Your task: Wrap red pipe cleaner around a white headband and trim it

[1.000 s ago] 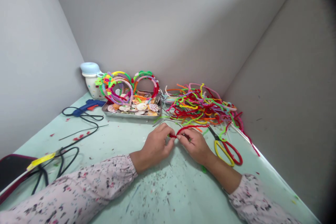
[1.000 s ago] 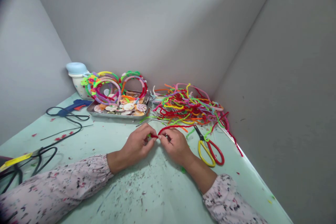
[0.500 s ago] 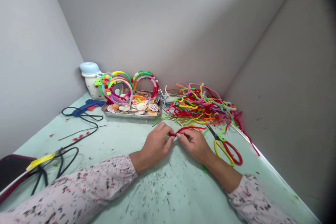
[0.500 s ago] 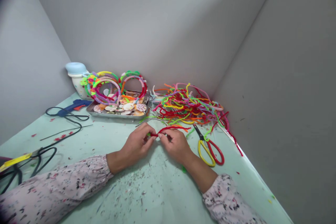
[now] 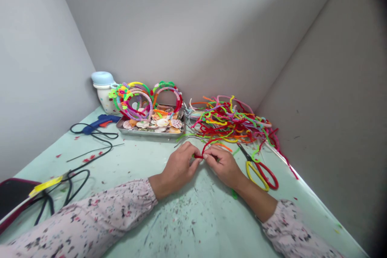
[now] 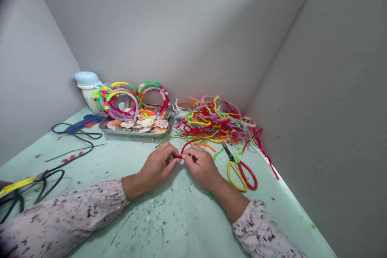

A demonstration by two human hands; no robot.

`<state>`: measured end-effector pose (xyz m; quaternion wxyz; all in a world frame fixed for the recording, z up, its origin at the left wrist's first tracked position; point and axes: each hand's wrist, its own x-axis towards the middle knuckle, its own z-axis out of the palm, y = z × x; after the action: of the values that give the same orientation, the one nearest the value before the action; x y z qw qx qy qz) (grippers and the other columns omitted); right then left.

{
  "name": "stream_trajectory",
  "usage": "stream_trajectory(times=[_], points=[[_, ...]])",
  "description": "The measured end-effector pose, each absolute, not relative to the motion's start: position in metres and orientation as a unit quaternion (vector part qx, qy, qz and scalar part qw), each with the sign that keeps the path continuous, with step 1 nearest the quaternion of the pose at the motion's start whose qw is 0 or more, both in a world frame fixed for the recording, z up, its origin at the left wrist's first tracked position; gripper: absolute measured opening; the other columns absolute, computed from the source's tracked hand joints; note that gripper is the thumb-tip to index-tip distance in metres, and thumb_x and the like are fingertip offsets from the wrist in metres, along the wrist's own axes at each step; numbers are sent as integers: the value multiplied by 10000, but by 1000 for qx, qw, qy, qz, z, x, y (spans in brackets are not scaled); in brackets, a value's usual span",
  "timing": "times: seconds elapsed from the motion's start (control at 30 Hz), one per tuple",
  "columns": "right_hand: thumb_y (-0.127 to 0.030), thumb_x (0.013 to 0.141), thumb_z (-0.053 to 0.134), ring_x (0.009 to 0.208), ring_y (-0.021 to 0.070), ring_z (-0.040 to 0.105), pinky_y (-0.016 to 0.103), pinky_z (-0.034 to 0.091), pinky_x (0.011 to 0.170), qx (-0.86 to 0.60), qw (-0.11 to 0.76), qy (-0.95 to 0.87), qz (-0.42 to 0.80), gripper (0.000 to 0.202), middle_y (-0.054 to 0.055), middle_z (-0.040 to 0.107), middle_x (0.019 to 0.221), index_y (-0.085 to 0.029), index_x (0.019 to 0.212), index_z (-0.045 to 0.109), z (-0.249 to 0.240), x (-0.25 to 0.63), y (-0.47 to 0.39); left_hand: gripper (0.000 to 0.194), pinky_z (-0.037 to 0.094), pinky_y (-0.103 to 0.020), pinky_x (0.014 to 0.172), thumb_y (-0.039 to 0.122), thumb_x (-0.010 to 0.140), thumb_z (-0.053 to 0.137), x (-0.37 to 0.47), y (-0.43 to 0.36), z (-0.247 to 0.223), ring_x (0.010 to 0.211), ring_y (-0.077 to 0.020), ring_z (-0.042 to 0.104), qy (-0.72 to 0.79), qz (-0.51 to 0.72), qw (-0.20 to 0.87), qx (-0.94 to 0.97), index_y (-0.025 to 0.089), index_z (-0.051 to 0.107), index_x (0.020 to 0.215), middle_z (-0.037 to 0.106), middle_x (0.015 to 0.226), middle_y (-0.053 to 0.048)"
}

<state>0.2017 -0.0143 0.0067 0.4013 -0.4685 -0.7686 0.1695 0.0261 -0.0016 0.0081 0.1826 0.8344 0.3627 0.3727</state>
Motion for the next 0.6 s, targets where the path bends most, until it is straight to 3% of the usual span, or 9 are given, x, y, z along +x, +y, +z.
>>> stream_trajectory(times=[0.6], points=[[-178,842,516,671,134,512,250,391,638,-465,399,-762,209,150,-1,555,711,-181,724,608,5,203,-13,30,386,-256,661,166,823,530,24,-1,9,775,-150,498,360,358,169,845,174,556,836,536,839,-29]])
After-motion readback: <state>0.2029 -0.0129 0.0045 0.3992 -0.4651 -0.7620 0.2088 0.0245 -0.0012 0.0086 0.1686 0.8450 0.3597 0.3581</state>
